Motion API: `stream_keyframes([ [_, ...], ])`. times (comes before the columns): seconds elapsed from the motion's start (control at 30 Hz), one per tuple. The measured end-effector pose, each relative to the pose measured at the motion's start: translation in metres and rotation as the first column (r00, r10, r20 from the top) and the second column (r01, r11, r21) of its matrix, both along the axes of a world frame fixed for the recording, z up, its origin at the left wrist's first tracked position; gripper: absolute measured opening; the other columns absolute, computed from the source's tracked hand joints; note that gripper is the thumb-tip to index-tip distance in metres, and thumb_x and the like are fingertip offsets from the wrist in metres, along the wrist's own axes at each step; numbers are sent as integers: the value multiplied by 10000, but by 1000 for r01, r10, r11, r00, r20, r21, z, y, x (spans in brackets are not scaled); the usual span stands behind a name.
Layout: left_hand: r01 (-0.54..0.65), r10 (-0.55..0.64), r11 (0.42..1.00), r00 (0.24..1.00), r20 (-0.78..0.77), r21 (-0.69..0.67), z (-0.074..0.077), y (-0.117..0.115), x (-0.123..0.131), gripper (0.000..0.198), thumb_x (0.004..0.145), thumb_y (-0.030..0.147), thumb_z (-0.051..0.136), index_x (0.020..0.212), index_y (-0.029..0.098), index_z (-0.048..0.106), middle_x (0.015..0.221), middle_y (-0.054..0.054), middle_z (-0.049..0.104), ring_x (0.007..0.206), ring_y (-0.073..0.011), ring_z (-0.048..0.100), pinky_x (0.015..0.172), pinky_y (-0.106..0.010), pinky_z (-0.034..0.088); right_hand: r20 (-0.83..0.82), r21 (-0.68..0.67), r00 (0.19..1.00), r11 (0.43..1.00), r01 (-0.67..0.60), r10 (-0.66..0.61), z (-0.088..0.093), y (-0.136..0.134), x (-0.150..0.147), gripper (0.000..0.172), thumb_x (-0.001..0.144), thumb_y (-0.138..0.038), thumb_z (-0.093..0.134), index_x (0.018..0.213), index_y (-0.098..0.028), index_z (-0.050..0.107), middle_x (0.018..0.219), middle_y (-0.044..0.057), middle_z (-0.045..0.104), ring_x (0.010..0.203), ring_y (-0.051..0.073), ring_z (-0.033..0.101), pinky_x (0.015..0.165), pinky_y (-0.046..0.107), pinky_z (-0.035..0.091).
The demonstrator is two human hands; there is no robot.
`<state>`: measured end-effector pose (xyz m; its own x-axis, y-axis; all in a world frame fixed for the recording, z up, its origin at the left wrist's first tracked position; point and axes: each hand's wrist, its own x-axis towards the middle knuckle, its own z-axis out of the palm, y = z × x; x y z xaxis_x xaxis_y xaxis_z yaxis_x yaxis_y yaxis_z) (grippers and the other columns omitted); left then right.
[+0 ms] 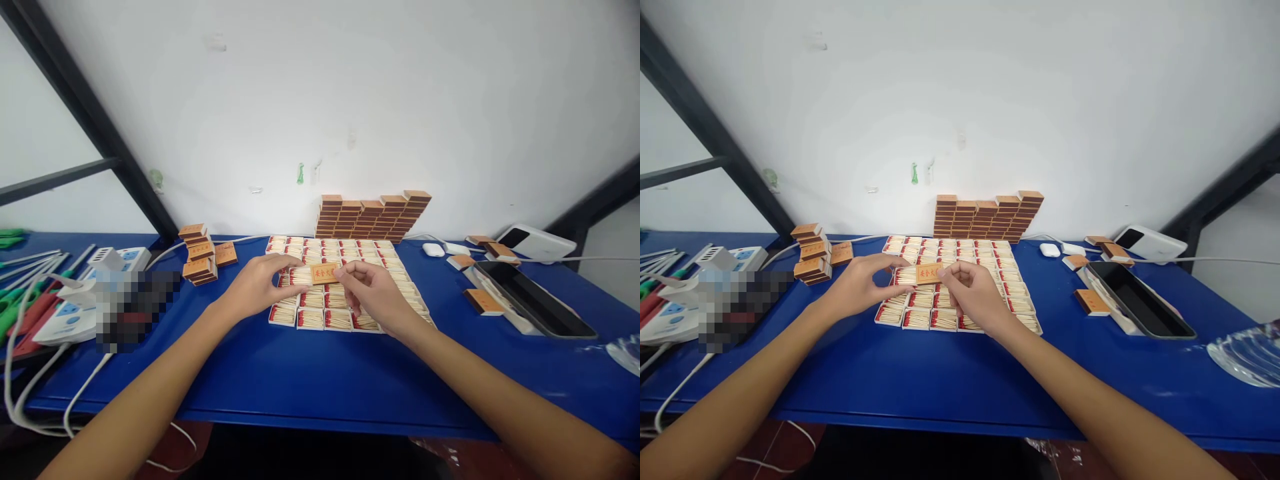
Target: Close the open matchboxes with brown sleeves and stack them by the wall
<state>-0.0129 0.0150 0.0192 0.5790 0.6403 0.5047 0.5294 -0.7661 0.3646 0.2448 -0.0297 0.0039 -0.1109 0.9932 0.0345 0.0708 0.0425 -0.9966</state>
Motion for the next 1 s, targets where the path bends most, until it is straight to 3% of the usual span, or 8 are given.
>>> stream_keyframes([
  [0.17,-20,20,1000,999,-26,-18,2,3,-6,373,939,516,751,1156,213,737,1129,-77,806,962,-243,754,858,-380,597,-18,13,1000,1000,9,-8,0,1,4,421,874,-591,766,764,-220,601,552,-41,561,435,101,477,417,237,418],
  [0.4,-168,172,985,976,-134,37,9,27,-45,376,935,520,751,1175,230,760,1139,-83,753,973,-254,711,850,-384,558,-23,51,993,992,114,-113,9,6,11,436,829,-602,800,743,-217,615,582,-21,577,472,112,501,424,241,422],
  [0.53,-246,244,969,949,-197,15,-4,44,-63,363,924,501,752,1180,246,775,1100,-80,706,872,-243,681,810,-389,528,-21,39,991,990,133,-132,3,10,13,434,823,-599,808,741,-221,613,572,-26,560,467,110,486,411,235,399],
  [0.67,-257,244,965,952,-186,-48,-20,55,-65,338,923,458,746,1174,233,769,1021,-66,696,759,-205,653,762,-369,524,-13,53,992,990,128,-128,-2,12,13,439,825,-614,804,747,-222,622,568,-27,561,462,110,484,423,242,412],
  [1.0,-230,224,970,972,-74,-75,-32,62,-54,285,936,344,713,1169,180,720,1045,-76,700,716,-169,678,730,-344,560,3,78,992,989,125,-126,-1,12,13,439,834,-621,794,761,-219,633,575,-26,569,470,112,497,431,242,419],
])
